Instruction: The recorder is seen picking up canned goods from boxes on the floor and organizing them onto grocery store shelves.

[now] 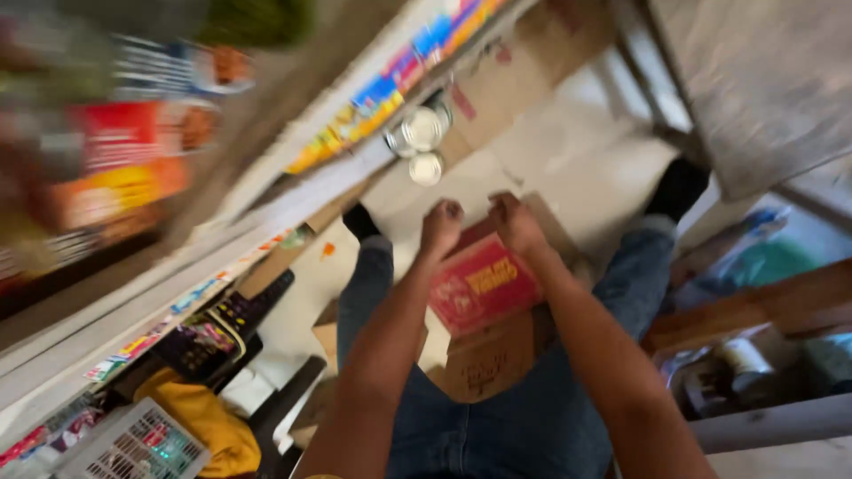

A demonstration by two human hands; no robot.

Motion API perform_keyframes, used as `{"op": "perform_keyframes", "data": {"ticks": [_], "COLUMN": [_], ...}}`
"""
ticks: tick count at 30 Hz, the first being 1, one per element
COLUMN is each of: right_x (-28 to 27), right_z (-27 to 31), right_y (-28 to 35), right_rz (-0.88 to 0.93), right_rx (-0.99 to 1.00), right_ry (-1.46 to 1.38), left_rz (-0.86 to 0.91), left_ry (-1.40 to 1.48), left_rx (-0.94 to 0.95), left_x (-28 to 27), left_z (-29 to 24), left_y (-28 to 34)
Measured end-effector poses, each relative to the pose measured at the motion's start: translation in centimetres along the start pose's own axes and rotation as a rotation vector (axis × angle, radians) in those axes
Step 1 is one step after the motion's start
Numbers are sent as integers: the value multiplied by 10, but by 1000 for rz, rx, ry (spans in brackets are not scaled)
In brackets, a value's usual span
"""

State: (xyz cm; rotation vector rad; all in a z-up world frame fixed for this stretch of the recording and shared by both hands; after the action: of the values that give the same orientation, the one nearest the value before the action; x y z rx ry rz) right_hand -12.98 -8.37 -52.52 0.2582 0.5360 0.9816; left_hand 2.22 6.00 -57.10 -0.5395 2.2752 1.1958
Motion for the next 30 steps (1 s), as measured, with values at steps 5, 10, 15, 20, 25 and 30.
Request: {"op": "perform_keyframes", "data": {"ticks": [5, 10, 15, 20, 25, 30], "right_x": [61, 107, 120, 147, 153, 100], "right_z": [-30, -50, -30, -47, -64, -46], "right_y": [-38, -72, -101, -122, -115, -84], "right_rz": [30, 73, 90, 53, 90, 136], "right_rx": [18, 57, 14, -187, -91, 212], "right_ry": [-3, -52, -50, -109, -110, -381], "left_rz": [-202, -250, -259, -217, -227, -68], "left_ry": [-136, 106, 196, 254, 509, 723], "left_rx": [-133, -232, -206, -91, -261, -304], "left_x": [7, -3, -16, -9, 14, 16], "left_z": [98, 152, 148, 114, 143, 119], "left_y": [-42, -74, -105, -120, -104, -55]}}
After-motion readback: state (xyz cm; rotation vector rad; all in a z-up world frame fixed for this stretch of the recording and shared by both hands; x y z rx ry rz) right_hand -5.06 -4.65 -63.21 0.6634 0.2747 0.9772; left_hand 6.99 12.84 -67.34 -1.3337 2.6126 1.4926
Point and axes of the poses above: each hand's wrist, its own y-axis away from the middle knuckle, its own x-axis out of the palm, z = x × y, the point moved 7 cm from there along -y, towards the middle knuckle, and after that the axes turned 3 degrees about z, right-handed, at the moved point
